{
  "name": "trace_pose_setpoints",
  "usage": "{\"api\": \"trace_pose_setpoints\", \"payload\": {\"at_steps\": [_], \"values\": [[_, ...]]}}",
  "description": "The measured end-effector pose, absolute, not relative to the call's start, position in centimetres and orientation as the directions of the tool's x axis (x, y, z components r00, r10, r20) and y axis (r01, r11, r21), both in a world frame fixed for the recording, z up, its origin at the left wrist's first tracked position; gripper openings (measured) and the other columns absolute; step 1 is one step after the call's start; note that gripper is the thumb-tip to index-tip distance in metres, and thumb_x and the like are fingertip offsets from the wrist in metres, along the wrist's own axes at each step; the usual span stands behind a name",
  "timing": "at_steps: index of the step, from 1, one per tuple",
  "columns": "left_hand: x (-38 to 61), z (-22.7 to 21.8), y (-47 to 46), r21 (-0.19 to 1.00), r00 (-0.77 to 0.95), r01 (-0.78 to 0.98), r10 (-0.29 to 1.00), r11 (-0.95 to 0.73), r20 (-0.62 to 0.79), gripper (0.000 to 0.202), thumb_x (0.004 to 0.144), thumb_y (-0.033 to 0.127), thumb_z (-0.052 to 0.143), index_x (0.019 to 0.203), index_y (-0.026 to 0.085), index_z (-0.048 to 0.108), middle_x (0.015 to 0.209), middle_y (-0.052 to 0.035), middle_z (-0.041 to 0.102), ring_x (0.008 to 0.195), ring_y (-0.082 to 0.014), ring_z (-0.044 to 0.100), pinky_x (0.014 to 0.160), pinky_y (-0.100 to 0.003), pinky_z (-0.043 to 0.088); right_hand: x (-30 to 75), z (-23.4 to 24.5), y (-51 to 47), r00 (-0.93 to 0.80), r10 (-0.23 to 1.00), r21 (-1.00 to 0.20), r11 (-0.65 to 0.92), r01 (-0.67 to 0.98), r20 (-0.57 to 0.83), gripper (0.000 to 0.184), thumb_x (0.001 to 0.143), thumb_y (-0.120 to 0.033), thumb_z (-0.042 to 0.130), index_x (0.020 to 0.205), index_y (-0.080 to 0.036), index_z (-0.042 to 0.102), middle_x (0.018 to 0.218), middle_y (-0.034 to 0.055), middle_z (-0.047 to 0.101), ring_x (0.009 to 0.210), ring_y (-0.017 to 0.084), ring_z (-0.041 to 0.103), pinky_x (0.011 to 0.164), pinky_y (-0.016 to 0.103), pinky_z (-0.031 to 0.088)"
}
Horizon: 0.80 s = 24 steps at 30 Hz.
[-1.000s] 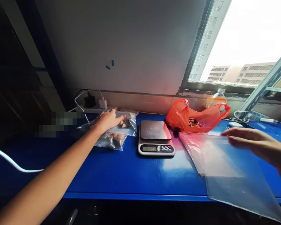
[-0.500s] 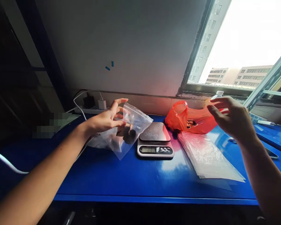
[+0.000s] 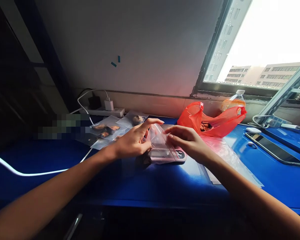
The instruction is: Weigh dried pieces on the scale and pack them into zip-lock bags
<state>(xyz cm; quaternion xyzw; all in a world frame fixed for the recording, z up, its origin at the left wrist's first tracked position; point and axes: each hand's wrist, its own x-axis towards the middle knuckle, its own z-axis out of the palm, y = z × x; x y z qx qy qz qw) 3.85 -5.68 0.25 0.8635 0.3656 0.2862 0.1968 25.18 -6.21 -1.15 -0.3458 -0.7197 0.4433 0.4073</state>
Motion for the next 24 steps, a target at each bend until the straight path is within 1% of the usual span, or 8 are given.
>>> {"api": "trace_pose_setpoints", "payload": {"at_steps": [4, 8, 12, 14, 17, 21, 24], "values": [[4.0, 0.15, -5.97, 0.567, 0.585, 0.497, 0.736, -0.657, 0.341, 0.065, 0.07, 0.006, 0.049, 0.131, 0.025, 0.039, 0.078, 0.0034, 0.047, 0.064, -0.0096, 0.047, 0.056, -0.022, 0.041, 25.36, -1.22, -6.05, -0.432, 0.862, -0.929, 0.348, 0.125, 0.265, 0.027, 0.078, -0.032, 0.061, 0.099, -0.015, 0.059, 0.071, -0.0002, 0.058, 0.063, 0.01, 0.053, 0.058, 0.023, 0.041], [3.95, -0.18, -6.04, 0.567, 0.602, 0.48, 0.721, -0.67, 0.343, 0.063, 0.072, 0.006, 0.05, 0.131, 0.026, 0.038, 0.081, 0.0025, 0.051, 0.065, -0.0099, 0.05, 0.056, -0.022, 0.042, 25.39, -1.37, -5.81, -0.417, 0.877, -0.951, 0.297, 0.083, 0.237, 0.026, 0.076, -0.03, 0.061, 0.098, -0.015, 0.059, 0.069, -0.0017, 0.056, 0.063, 0.009, 0.052, 0.06, 0.024, 0.041], [4.02, -0.26, -6.16, 0.58, 0.61, 0.454, 0.71, -0.677, 0.351, 0.062, 0.073, 0.007, 0.05, 0.13, 0.026, 0.038, 0.076, 0.0036, 0.05, 0.062, -0.0096, 0.049, 0.055, -0.021, 0.041, 25.67, -1.62, -5.62, -0.424, 0.875, -0.963, 0.267, 0.019, 0.234, 0.027, 0.074, -0.027, 0.063, 0.098, -0.016, 0.06, 0.069, -0.003, 0.055, 0.061, 0.008, 0.05, 0.06, 0.024, 0.041], [4.1, -0.14, -6.28, 0.584, 0.616, 0.456, 0.712, -0.671, 0.337, 0.062, 0.072, 0.006, 0.05, 0.13, 0.026, 0.039, 0.079, 0.0027, 0.051, 0.065, -0.0099, 0.05, 0.055, -0.021, 0.041, 25.78, -1.68, -5.61, -0.439, 0.867, -0.964, 0.266, 0.002, 0.238, 0.026, 0.075, -0.027, 0.064, 0.098, -0.016, 0.06, 0.069, -0.0031, 0.056, 0.061, 0.008, 0.051, 0.06, 0.023, 0.04], [4.23, 0.04, -6.53, 0.556, 0.635, 0.453, 0.69, -0.697, 0.348, 0.058, 0.072, 0.005, 0.05, 0.125, 0.026, 0.042, 0.084, 0.0014, 0.052, 0.069, -0.0102, 0.05, 0.055, -0.02, 0.04, 25.73, -1.56, -5.79, -0.451, 0.859, -0.964, 0.264, -0.018, 0.243, 0.025, 0.077, -0.031, 0.065, 0.098, -0.016, 0.06, 0.071, -0.0024, 0.058, 0.063, 0.008, 0.053, 0.061, 0.023, 0.041], [4.24, -0.1, -6.76, 0.52, 0.664, 0.439, 0.655, -0.732, 0.361, 0.054, 0.073, 0.005, 0.05, 0.122, 0.026, 0.044, 0.082, 0.0023, 0.052, 0.061, -0.0078, 0.045, 0.052, -0.019, 0.037, 25.39, -1.28, -6.12, -0.436, 0.868, -0.963, 0.27, 0.008, 0.24, 0.027, 0.078, -0.036, 0.066, 0.094, -0.016, 0.059, 0.075, -0.0001, 0.06, 0.065, 0.009, 0.053, 0.06, 0.023, 0.04], [4.13, -0.4, -6.71, 0.511, 0.667, 0.446, 0.653, -0.735, 0.357, 0.05, 0.074, 0.007, 0.051, 0.12, 0.025, 0.044, 0.083, 0.0022, 0.054, 0.058, -0.0072, 0.043, 0.051, -0.02, 0.037, 25.39, -1.34, -6.08, -0.454, 0.855, -0.949, 0.31, 0.062, 0.25, 0.032, 0.08, -0.042, 0.064, 0.096, -0.016, 0.059, 0.074, -0.0002, 0.058, 0.063, 0.008, 0.049, 0.056, 0.022, 0.037]]}}
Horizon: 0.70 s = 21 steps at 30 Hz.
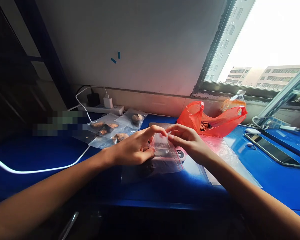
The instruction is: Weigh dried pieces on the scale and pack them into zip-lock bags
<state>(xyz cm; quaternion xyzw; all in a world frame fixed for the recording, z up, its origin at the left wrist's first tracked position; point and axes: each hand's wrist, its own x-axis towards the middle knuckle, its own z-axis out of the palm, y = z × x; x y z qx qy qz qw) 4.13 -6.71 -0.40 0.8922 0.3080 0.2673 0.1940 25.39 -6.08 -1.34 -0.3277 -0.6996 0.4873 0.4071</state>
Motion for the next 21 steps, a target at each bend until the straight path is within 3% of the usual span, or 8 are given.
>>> {"api": "trace_pose_setpoints", "payload": {"at_steps": [4, 9, 21], "values": [[4.1, -0.6, -6.5, 0.501, 0.678, 0.438, 0.64, -0.746, 0.36, 0.047, 0.074, 0.008, 0.051, 0.117, 0.025, 0.046, 0.09, 0.0005, 0.056, 0.061, -0.0076, 0.046, 0.053, -0.019, 0.04, 25.8, -1.6, -5.8, -0.465, 0.822, -0.874, 0.451, 0.18, 0.328, 0.03, 0.083, -0.041, 0.059, 0.101, -0.016, 0.056, 0.066, -0.0031, 0.051, 0.058, 0.008, 0.042, 0.053, 0.023, 0.032], [4.3, -0.6, -6.7, 0.46, 0.719, 0.424, 0.599, -0.78, 0.352, 0.051, 0.073, 0.006, 0.05, 0.12, 0.024, 0.047, 0.1, -0.0012, 0.058, 0.06, -0.0063, 0.047, 0.054, -0.019, 0.041, 26.1, -1.4, -6.2, -0.481, 0.736, -0.642, 0.665, 0.381, 0.477, 0.024, 0.083, -0.023, 0.055, 0.105, -0.016, 0.053, 0.068, -0.0018, 0.055, 0.061, 0.009, 0.046, 0.058, 0.025, 0.037], [4.1, -0.4, -6.5, 0.403, 0.699, 0.441, 0.588, -0.802, 0.406, 0.053, 0.072, 0.005, 0.049, 0.122, 0.022, 0.049, 0.105, -0.003, 0.059, 0.06, -0.0058, 0.048, 0.052, -0.017, 0.042, 26.7, -1.3, -6.3, -0.573, 0.746, -0.687, 0.613, 0.39, 0.34, 0.037, 0.082, -0.017, 0.05, 0.116, -0.02, 0.037, 0.074, -0.0014, 0.059, 0.069, 0.012, 0.056, 0.06, 0.025, 0.042]]}}
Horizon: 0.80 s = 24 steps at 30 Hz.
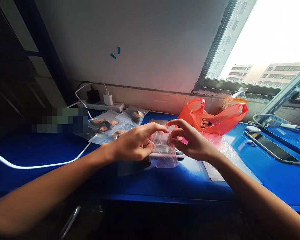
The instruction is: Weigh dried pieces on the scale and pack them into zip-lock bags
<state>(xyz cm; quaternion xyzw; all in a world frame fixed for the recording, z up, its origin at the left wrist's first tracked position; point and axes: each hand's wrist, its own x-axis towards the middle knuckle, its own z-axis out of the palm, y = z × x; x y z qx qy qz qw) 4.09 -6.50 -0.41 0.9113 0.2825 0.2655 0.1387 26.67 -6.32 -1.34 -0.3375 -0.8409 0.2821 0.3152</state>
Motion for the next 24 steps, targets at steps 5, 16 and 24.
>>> {"api": "trace_pose_setpoints", "payload": {"at_steps": [5, 16, 24], "values": [[3.75, -0.13, -6.33, 0.406, 0.669, 0.437, 0.592, -0.803, 0.449, 0.053, 0.072, 0.004, 0.049, 0.122, 0.021, 0.049, 0.113, -0.0047, 0.059, 0.073, -0.0081, 0.054, 0.054, -0.015, 0.044, 26.66, -1.33, -6.29, -0.607, 0.729, -0.699, 0.611, 0.371, 0.316, 0.04, 0.08, -0.014, 0.048, 0.118, -0.02, 0.036, 0.075, -0.0015, 0.058, 0.071, 0.012, 0.056, 0.063, 0.026, 0.043], [3.55, 0.26, -6.42, 0.388, 0.637, 0.462, 0.603, -0.798, 0.481, 0.056, 0.071, 0.003, 0.051, 0.124, 0.022, 0.049, 0.098, -0.0015, 0.06, 0.067, -0.0073, 0.051, 0.05, -0.014, 0.043, 26.01, -1.3, -7.07, -0.624, 0.687, -0.667, 0.665, 0.336, 0.371, 0.041, 0.077, -0.01, 0.048, 0.117, -0.018, 0.04, 0.078, -0.0018, 0.048, 0.066, 0.009, 0.046, 0.062, 0.026, 0.04], [3.75, 0.35, -6.79, 0.409, 0.668, 0.435, 0.592, -0.802, 0.45, 0.058, 0.072, 0.001, 0.05, 0.125, 0.022, 0.046, 0.109, -0.0037, 0.059, 0.064, -0.0053, 0.05, 0.05, -0.014, 0.042, 26.06, -1.26, -7.0, -0.557, 0.709, -0.69, 0.658, 0.302, 0.432, 0.04, 0.079, -0.009, 0.049, 0.117, -0.019, 0.042, 0.076, -0.0032, 0.049, 0.065, 0.008, 0.044, 0.06, 0.025, 0.038]]}}
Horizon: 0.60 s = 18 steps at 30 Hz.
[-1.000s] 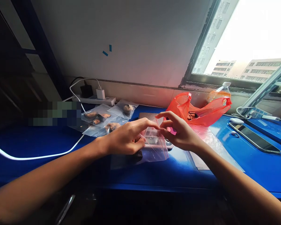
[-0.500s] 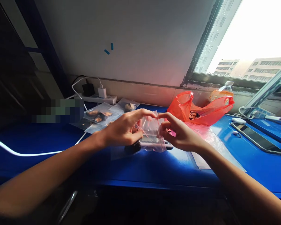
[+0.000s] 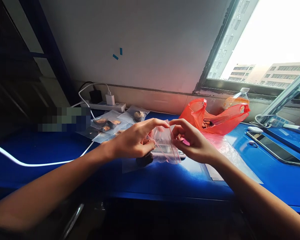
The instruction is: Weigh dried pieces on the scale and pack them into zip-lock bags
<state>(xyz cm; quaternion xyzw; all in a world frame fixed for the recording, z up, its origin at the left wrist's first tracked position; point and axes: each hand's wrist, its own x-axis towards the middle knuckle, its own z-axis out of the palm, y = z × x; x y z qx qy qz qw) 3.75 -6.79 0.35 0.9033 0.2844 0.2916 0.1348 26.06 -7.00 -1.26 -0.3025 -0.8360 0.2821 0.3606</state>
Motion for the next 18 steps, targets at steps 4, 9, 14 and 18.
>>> {"api": "trace_pose_setpoints", "payload": {"at_steps": [4, 9, 14, 18], "values": [[3.81, 0.27, -6.99, 0.392, 0.677, 0.431, 0.579, -0.813, 0.456, 0.058, 0.072, 0.001, 0.05, 0.126, 0.022, 0.045, 0.109, -0.0036, 0.06, 0.063, -0.0051, 0.051, 0.053, -0.015, 0.044, 26.17, -1.46, -6.86, -0.53, 0.71, -0.701, 0.66, 0.27, 0.464, 0.039, 0.08, -0.008, 0.049, 0.116, -0.02, 0.043, 0.075, -0.004, 0.048, 0.065, 0.008, 0.043, 0.06, 0.024, 0.037], [3.87, 0.37, -7.23, 0.404, 0.678, 0.442, 0.593, -0.801, 0.434, 0.058, 0.073, 0.001, 0.05, 0.126, 0.023, 0.044, 0.11, -0.0031, 0.06, 0.052, -0.0019, 0.045, 0.05, -0.015, 0.042, 26.32, -1.42, -6.76, -0.536, 0.705, -0.752, 0.633, 0.182, 0.464, 0.034, 0.085, -0.017, 0.054, 0.117, -0.021, 0.045, 0.075, -0.0036, 0.049, 0.063, 0.007, 0.043, 0.055, 0.024, 0.035], [3.87, 0.32, -7.25, 0.388, 0.681, 0.459, 0.597, -0.8, 0.424, 0.06, 0.073, 0.003, 0.051, 0.129, 0.024, 0.042, 0.109, -0.0026, 0.059, 0.054, -0.0027, 0.047, 0.05, -0.016, 0.043, 26.0, -1.54, -6.7, -0.48, 0.733, -0.776, 0.612, 0.154, 0.483, 0.028, 0.086, -0.02, 0.055, 0.113, -0.019, 0.048, 0.072, -0.0039, 0.05, 0.061, 0.007, 0.043, 0.053, 0.023, 0.034], [3.83, 0.25, -7.15, 0.367, 0.69, 0.462, 0.587, -0.807, 0.422, 0.062, 0.072, 0.002, 0.051, 0.129, 0.023, 0.042, 0.105, -0.0019, 0.06, 0.055, -0.0034, 0.048, 0.051, -0.016, 0.043, 25.75, -1.66, -6.85, -0.466, 0.736, -0.753, 0.628, 0.197, 0.491, 0.03, 0.083, -0.012, 0.052, 0.111, -0.019, 0.048, 0.07, -0.0046, 0.05, 0.06, 0.007, 0.042, 0.053, 0.023, 0.034]]}}
